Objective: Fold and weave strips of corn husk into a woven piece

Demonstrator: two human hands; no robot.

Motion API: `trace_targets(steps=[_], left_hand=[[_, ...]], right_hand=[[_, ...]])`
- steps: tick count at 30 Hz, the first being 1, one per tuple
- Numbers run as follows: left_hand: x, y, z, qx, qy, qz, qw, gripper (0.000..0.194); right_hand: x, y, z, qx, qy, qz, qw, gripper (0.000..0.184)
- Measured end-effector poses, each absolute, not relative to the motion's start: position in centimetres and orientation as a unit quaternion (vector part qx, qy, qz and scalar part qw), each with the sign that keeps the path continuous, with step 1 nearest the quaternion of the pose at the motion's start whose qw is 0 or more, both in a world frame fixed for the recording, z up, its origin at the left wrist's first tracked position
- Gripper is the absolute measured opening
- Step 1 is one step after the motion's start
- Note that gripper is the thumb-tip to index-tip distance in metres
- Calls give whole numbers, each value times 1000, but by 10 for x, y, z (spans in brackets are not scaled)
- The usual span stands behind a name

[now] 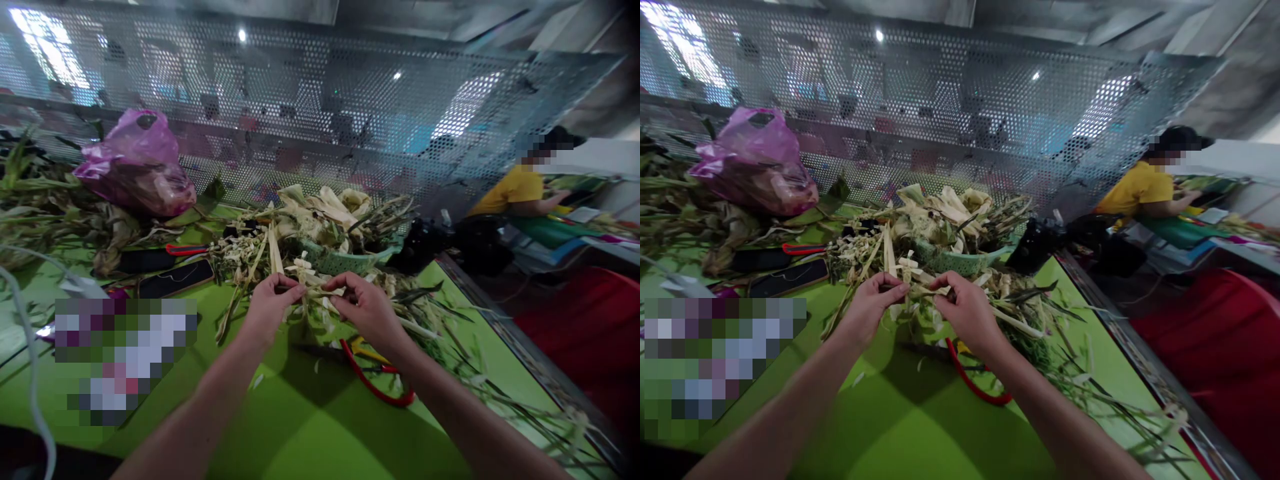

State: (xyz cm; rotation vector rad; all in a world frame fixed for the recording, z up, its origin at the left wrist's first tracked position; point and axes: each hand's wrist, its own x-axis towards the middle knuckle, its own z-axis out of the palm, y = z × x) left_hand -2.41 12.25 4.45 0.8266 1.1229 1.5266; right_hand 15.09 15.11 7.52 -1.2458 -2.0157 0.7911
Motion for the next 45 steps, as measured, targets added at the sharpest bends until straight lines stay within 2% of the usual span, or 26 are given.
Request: trace_targets(steps=[3,8,13,19,21,25,35,45], left_hand=[[-24,125,39,366,481,643,471,21],[-20,123,40,401,497,641,426,19],[-14,120,45,390,475,642,458,19],[-16,121,44,320,380,641,585,36],[-18,121,45,325,367,616,617,33],[-24,119,47,346,372,595,623,26],[-27,122,52,364,403,587,600,33],[-20,120,46,402,403,541,619,27]], right_hand=[[146,141,83,-465,-747,375,290,26],[136,137,77,-440,-708,462,303,21],[136,144,62,-418,-762,356,343,10],[141,143,66,-405,-801,246,365,9],[142,143,68,-401,-808,231,364,9],[144,143,71,-394,-821,214,354,10],[142,139,76,-357,-853,171,340,8],[145,143,68,-404,-825,211,334,7]])
